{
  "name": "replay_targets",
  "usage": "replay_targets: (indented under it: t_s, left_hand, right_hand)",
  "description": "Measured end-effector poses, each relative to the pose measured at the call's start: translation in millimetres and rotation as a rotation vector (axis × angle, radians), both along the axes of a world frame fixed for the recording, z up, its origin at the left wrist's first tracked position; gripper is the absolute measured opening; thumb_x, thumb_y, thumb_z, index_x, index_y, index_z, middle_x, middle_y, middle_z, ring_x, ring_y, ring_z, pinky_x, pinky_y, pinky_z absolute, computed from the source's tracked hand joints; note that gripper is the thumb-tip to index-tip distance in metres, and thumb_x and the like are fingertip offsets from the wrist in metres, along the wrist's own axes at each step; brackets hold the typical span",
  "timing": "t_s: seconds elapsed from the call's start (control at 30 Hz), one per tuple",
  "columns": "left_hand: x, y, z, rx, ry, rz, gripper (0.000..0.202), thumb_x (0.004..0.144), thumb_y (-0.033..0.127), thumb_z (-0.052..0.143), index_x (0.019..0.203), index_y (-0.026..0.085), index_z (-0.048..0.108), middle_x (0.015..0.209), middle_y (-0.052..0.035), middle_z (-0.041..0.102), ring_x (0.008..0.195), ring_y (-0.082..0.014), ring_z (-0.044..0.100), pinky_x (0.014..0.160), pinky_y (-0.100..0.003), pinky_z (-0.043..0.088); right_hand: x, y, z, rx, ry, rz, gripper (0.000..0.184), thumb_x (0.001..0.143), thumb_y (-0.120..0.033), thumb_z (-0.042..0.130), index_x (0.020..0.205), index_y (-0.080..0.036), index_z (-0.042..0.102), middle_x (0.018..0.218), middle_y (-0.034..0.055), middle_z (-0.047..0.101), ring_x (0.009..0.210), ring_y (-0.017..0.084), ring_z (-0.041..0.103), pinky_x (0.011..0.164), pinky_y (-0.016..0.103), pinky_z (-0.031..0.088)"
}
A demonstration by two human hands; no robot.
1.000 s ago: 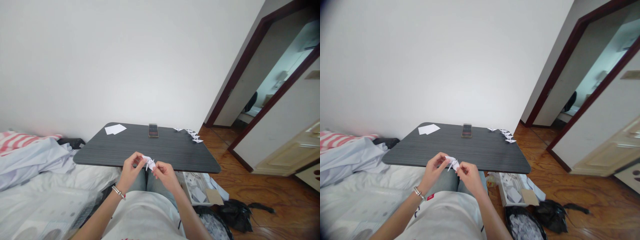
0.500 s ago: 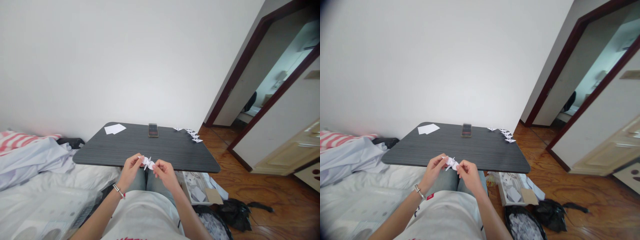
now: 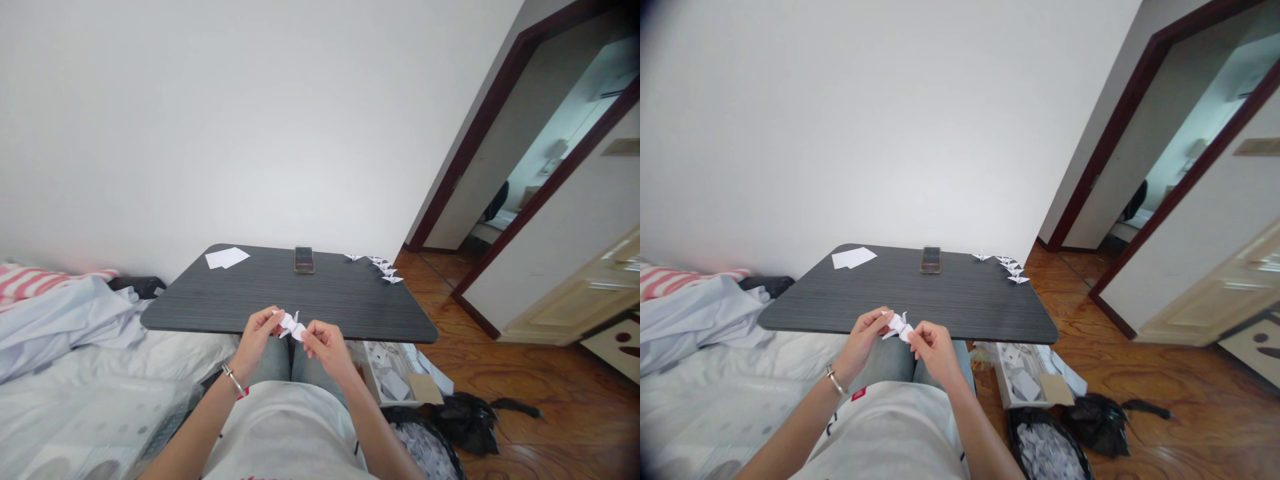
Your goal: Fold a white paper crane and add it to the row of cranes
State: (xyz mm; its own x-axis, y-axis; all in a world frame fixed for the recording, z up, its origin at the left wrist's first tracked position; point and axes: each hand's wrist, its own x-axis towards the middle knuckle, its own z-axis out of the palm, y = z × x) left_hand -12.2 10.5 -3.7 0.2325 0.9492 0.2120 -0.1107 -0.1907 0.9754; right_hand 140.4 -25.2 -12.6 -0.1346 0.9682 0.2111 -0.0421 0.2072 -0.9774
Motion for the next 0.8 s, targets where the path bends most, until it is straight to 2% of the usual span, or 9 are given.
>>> replay_targets:
  t_s: [0.07, 0.2, 0.33, 0.5, 0.67, 0.8]
  left_hand:
    - [-1, 2, -0.8, -0.031, -0.016, 0.000, 0.023, 0.076, 0.033, 0.051, 0.063, 0.014, 0.050, 0.054, 0.0041, 0.043, 0.049, -0.0074, 0.038, 0.048, -0.019, 0.031]
    - [-4, 4, -1.7, -0.024, -0.028, 0.149, 0.021, 0.075, 0.034, 0.052, 0.085, 0.016, 0.053, 0.067, 0.0020, 0.050, 0.056, -0.0084, 0.044, 0.049, -0.018, 0.034]
    - [-5, 2, -4.4, 0.118, 0.023, 0.174, 0.020, 0.072, 0.031, 0.058, 0.084, 0.015, 0.054, 0.064, 0.0027, 0.048, 0.056, -0.0084, 0.045, 0.051, -0.019, 0.036]
    - [0, -3, -6.8, 0.271, 0.260, 0.126, 0.025, 0.065, 0.028, 0.065, 0.086, 0.016, 0.059, 0.064, 0.0020, 0.051, 0.056, -0.0093, 0.046, 0.053, -0.020, 0.038]
    - [3, -3, -8.1, 0.354, 0.328, 0.163, 0.015, 0.071, 0.030, 0.059, 0.075, 0.016, 0.063, 0.064, 0.0003, 0.051, 0.057, -0.0103, 0.048, 0.053, -0.020, 0.039]
    - [1, -1, -9.9, 0.297, 0.275, 0.194, 0.016, 0.073, 0.029, 0.056, 0.076, 0.016, 0.064, 0.071, -0.0025, 0.057, 0.064, -0.0126, 0.052, 0.056, -0.021, 0.043]
  right_hand:
    - [1, 4, -4.5, -0.028, 0.011, -0.016, 0.026, 0.073, -0.034, 0.055, 0.054, -0.016, 0.050, 0.045, -0.0045, 0.048, 0.036, 0.006, 0.039, 0.039, 0.018, 0.027]
    - [5, 16, -17.8, -0.073, 0.004, -0.127, 0.028, 0.071, -0.035, 0.055, 0.050, -0.016, 0.051, 0.042, -0.0043, 0.048, 0.033, 0.006, 0.038, 0.036, 0.018, 0.024]
    - [8, 23, -27.1, -0.100, 0.004, -0.206, 0.030, 0.072, -0.035, 0.054, 0.049, -0.016, 0.052, 0.039, -0.0044, 0.047, 0.030, 0.006, 0.035, 0.034, 0.018, 0.022]
    - [3, 21, -26.0, -0.097, 0.005, -0.235, 0.030, 0.072, -0.034, 0.054, 0.048, -0.015, 0.052, 0.039, -0.0040, 0.048, 0.031, 0.006, 0.036, 0.034, 0.018, 0.022]
    - [-2, 16, -22.6, -0.099, 0.022, -0.176, 0.032, 0.072, -0.036, 0.054, 0.048, -0.015, 0.054, 0.036, -0.0042, 0.047, 0.029, 0.005, 0.034, 0.033, 0.018, 0.022]
    - [-5, 14, -21.4, -0.095, 0.074, -0.082, 0.031, 0.072, -0.038, 0.055, 0.052, -0.014, 0.057, 0.041, -0.0031, 0.051, 0.031, 0.005, 0.039, 0.034, 0.018, 0.023]
